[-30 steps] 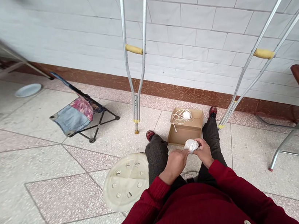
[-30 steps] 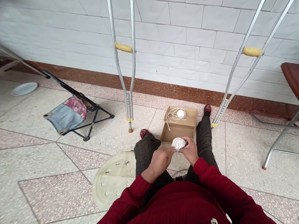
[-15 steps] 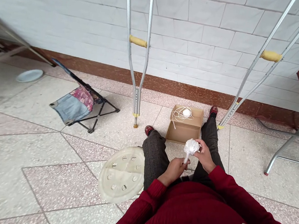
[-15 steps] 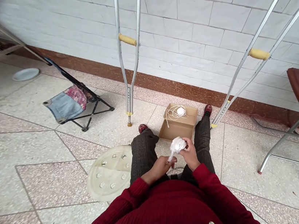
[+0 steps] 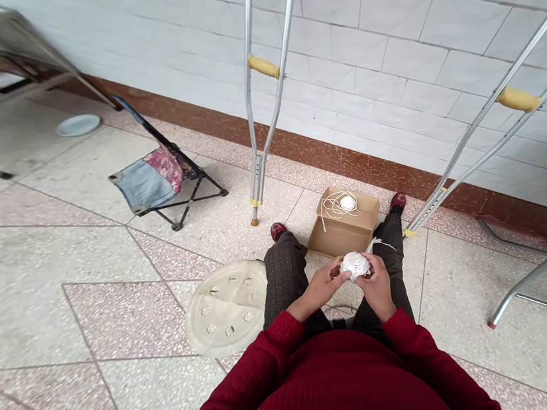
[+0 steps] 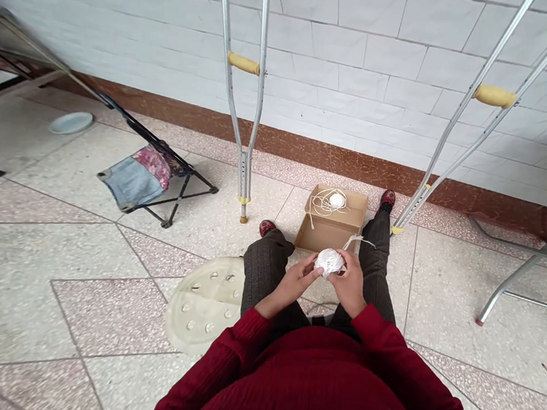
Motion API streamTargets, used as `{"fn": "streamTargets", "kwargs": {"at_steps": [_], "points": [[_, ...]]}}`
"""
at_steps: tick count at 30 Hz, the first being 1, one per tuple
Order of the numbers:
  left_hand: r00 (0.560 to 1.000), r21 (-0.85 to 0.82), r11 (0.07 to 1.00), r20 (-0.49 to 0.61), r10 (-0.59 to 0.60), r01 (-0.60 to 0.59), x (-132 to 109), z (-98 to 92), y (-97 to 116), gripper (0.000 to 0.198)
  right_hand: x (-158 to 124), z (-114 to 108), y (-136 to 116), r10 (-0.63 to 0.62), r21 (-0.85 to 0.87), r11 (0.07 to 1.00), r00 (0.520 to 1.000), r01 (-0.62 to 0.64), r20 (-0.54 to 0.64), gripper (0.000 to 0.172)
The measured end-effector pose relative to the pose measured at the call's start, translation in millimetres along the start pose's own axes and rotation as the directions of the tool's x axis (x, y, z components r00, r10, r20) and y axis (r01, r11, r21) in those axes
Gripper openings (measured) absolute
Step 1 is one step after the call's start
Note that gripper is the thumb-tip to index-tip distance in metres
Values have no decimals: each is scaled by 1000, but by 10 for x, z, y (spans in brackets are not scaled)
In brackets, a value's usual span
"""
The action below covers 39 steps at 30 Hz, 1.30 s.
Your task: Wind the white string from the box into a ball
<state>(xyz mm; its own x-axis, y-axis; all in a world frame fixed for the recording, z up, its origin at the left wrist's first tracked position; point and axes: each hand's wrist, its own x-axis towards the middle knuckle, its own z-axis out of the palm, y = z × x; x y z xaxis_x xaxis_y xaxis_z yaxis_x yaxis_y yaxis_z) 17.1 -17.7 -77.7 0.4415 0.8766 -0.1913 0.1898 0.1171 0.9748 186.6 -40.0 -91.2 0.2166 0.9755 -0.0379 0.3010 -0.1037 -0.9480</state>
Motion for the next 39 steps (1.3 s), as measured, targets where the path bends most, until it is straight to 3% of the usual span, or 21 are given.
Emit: {"fn": "streamTargets", "kwargs": {"at_steps": [5, 8, 11, 14, 17, 21, 24, 29, 34, 39], "points": [[992, -140, 982, 16, -124, 125, 11, 124, -111, 56, -165, 89, 28, -83, -235, 966, 989, 111, 123, 51], [962, -265, 925, 52, -269, 273, -21, 178, -225, 60, -197, 53, 113, -55, -311, 944, 980, 114, 193, 52], [928, -356, 859, 93, -360, 368, -62, 207, -347, 62, -203, -62, 257, 24, -239, 969, 948, 56, 318, 51], [920, -404, 830, 102, -378, 385, -85, 195, -431, 65, -214, -209, 421, 71, -87, 995, 907, -38, 415, 50], [914, -438, 803, 157, -374, 404, -84, 188, -448, 67, -233, -283, 537, 93, -128, 991, 927, -49, 364, 45], [899, -457, 775, 201, -388, 437, -80, 182, -420, 67, -281, -226, 605, 132, -374, 928, 934, 2, 331, 12], [887, -470, 758, 154, -435, 453, -56, 119, -437, 61, -344, -179, 630, 117, -383, 923, 928, 30, 355, 22], [836, -502, 726, -10, -549, 471, 166, 6, -599, 53, -463, -220, 568, 134, -289, 957, 861, 15, 490, 31], [798, -499, 693, -6, -603, 520, 528, 41, -828, 53, -537, -289, 391, 257, -180, 965, 811, -190, 526, 36], [793, -452, 714, -24, -609, 534, 823, 26, -985, 52, -461, -359, 251, 278, -109, 960, 833, -258, 479, 35]]}}
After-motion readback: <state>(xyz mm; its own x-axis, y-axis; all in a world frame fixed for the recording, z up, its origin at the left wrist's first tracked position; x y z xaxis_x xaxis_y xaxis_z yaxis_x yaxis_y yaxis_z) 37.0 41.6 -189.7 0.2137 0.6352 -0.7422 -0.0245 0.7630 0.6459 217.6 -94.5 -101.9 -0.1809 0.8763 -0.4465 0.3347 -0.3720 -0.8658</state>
